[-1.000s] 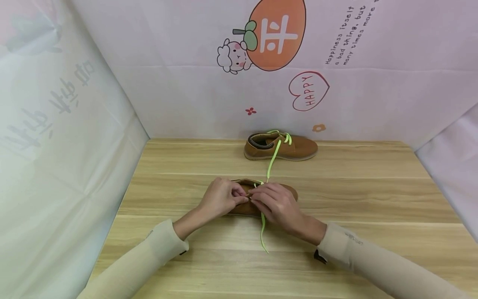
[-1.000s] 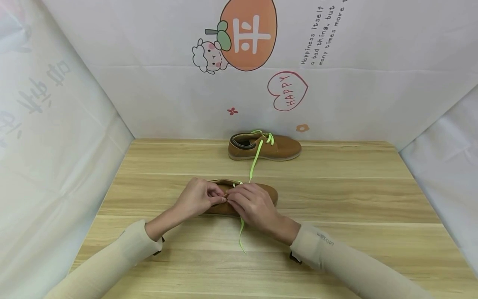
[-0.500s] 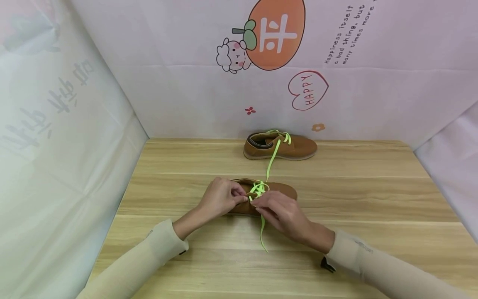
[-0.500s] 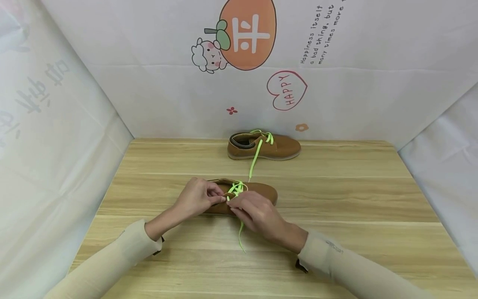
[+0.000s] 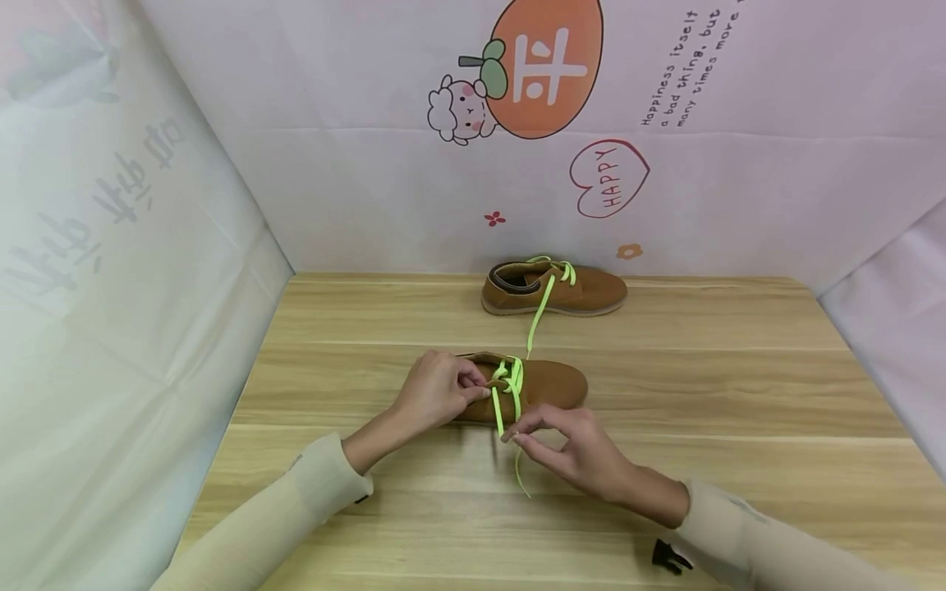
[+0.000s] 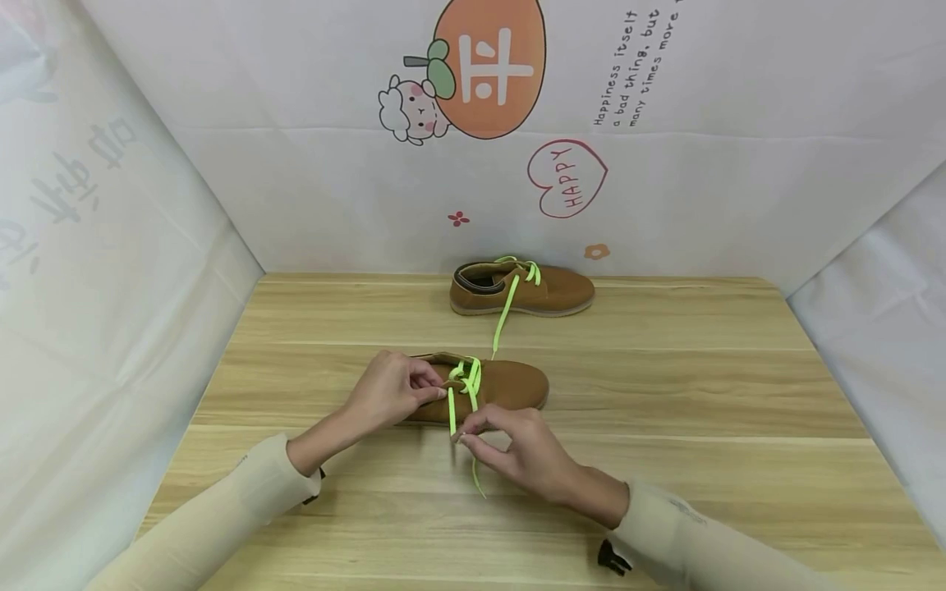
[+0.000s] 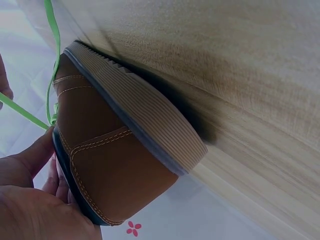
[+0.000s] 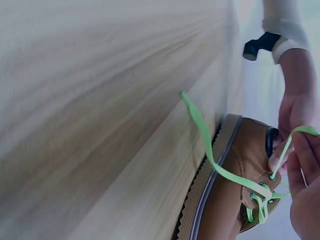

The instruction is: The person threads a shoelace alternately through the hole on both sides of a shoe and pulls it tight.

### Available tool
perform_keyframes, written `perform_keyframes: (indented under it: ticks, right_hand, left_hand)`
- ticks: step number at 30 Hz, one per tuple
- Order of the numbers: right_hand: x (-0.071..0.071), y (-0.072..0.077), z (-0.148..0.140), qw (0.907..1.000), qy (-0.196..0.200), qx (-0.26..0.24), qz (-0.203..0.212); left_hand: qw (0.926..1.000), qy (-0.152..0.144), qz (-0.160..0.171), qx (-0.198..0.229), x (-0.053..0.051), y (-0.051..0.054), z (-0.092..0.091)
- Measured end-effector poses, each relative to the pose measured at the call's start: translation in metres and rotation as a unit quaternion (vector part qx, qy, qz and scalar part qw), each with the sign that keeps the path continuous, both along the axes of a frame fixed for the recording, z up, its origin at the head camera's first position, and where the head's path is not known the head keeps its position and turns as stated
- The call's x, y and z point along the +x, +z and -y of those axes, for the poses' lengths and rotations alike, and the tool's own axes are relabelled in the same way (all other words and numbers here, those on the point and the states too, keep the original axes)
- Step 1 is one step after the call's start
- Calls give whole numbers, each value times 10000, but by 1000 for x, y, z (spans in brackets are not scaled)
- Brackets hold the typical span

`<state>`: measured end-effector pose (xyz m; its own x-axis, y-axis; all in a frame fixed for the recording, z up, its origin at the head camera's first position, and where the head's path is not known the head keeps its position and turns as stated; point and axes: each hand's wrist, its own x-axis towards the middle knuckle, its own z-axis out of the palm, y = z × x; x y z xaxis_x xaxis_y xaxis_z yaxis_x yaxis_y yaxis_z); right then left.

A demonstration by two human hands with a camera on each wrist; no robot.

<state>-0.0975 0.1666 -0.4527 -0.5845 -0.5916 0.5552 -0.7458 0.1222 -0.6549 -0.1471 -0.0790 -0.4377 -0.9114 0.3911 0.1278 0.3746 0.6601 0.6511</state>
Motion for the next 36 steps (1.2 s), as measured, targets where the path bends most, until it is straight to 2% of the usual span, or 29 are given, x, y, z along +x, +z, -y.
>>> perform_keyframes:
  ticks: [2,6,8,11,16,20,26,29,36]
  right_hand:
    - [4,2,-2,9983,49,-39,578]
    - [10,5,-7,9896,327,-130,1393]
    - [13,6,-9,9843,498,-132,1689]
    - [18,7,-13,9789,701,-115,1916]
    - [24,9,-20,9759,693,-8,2068]
    - [25,8,-29,9724,487,42,2280]
    - [24,5,-48,9710,190,210,2376]
    - [24,4,-57,9693,230,250,2433]
    - [24,4,-70,9729,309,232,2279]
  left_hand:
    - [10000,24,32,8,0,0,0]
    - [9999,62,70,38,0,0,-1]
    - [9999,78,67,24,1,0,-1]
    - [9999,86,62,8,1,0,-2]
    - [9999,106,2,-4,1,0,-2]
    - [9999,122,-8,-36,1,-1,-2]
    - [9999,121,-109,-44,2,-1,-3]
    - [9996,150,-216,-41,2,-2,-3]
    - [9994,194,-300,-29,3,-4,-3]
